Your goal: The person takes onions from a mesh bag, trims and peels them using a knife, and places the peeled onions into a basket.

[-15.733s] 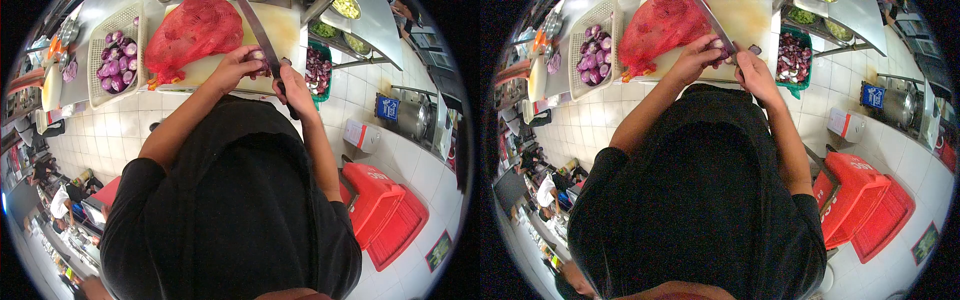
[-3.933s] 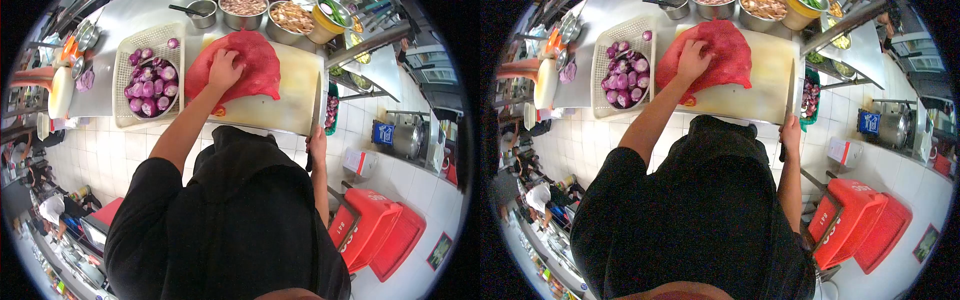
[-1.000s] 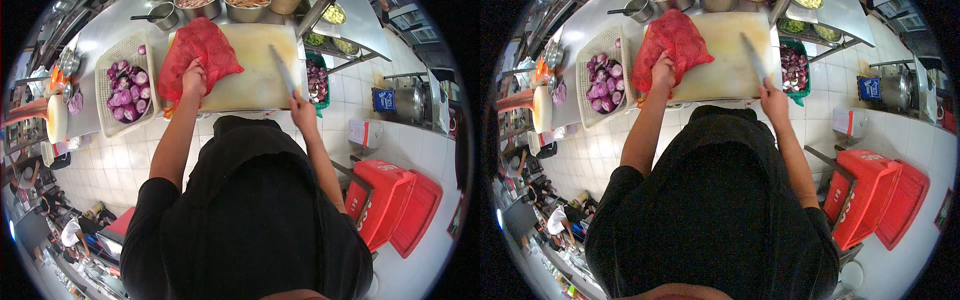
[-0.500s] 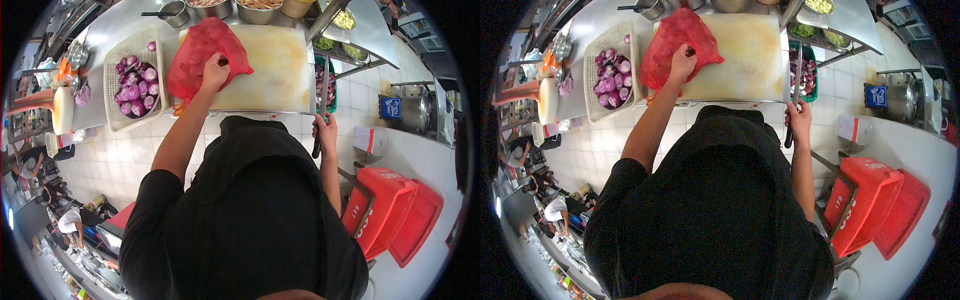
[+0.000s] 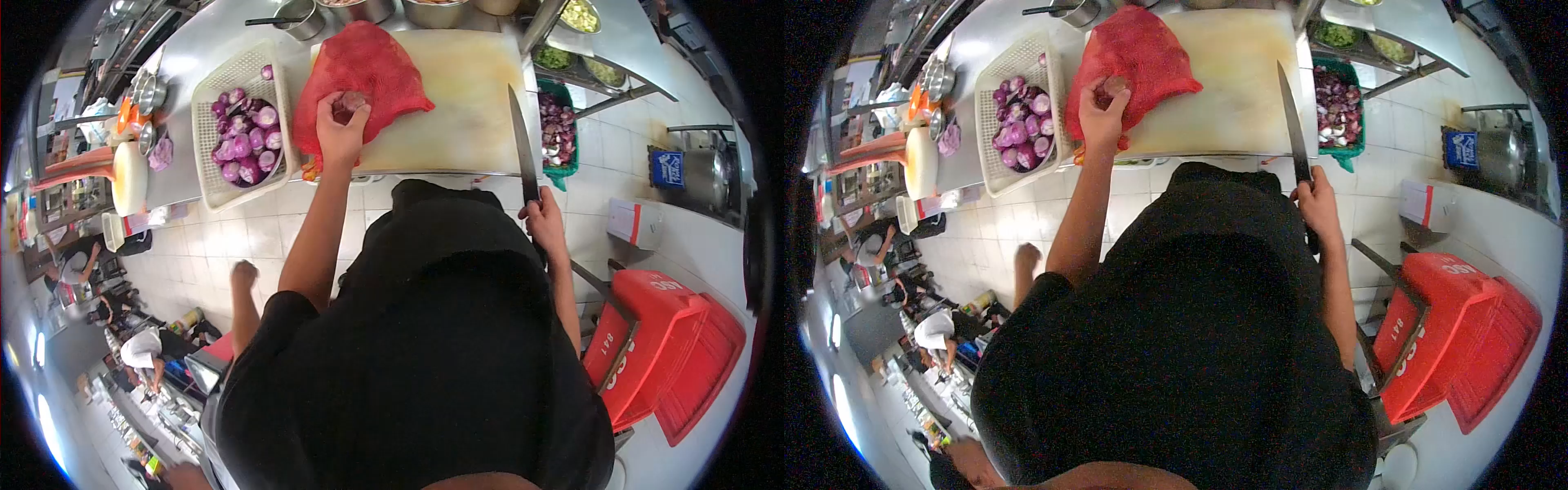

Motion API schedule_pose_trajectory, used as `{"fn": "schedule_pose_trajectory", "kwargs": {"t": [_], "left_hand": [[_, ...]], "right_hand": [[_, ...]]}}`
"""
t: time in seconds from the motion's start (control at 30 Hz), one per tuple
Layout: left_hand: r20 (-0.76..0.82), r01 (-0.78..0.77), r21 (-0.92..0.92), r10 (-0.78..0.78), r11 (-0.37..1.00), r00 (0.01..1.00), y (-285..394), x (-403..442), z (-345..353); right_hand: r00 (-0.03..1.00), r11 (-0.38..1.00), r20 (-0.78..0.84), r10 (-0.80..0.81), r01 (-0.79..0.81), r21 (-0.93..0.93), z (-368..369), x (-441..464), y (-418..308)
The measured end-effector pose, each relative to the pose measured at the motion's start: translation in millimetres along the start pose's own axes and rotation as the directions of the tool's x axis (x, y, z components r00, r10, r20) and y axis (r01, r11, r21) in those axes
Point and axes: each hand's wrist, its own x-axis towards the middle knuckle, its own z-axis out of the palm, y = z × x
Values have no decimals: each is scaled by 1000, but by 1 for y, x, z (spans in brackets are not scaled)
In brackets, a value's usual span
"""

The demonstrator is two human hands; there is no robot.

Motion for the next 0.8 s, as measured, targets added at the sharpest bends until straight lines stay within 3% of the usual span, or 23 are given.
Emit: {"fn": "schedule_pose_trajectory", "kwargs": {"t": [0.1, 0.2, 0.3, 0.37, 0.43, 0.5, 0.53, 0.63, 0.8], "left_hand": [[8, -78, -6, 78, 997, 997, 30, -23, -7], [49, -322, 201, 319, 925, 947, 49, -38, 5], [130, -474, 253, 456, 843, 880, 67, -49, 32], [197, -532, 342, 494, 775, 847, 63, -53, 50], [293, -598, 430, 522, 677, 801, 61, -55, 64], [353, -651, 426, 547, 628, 759, 50, -55, 72], [385, -679, 423, 560, 600, 734, 44, -55, 75], [432, -667, 505, 509, 548, 744, 31, -59, 80], [529, -590, 633, 276, 502, 802, 8, -63, 74]], "right_hand": [[1000, 996, -8, 8, -9, -85, -1, -4, -14], [1000, 992, -10, -7, 5, -129, -1, -2, -24], [975, 959, -50, -216, 202, -199, 1, -2, -27], [983, 972, 17, -182, 182, -148, -3, -7, -42], [965, 956, 18, -260, 260, -135, -5, -5, -40], [947, 939, 20, -320, 320, -123, -4, -4, -43], [960, 949, 32, -277, 279, -145, -5, -5, -46], [964, 940, 52, -259, 264, -217, -6, -1, -37], [980, 934, 56, -191, 199, -296, -9, 5, -16]]}}
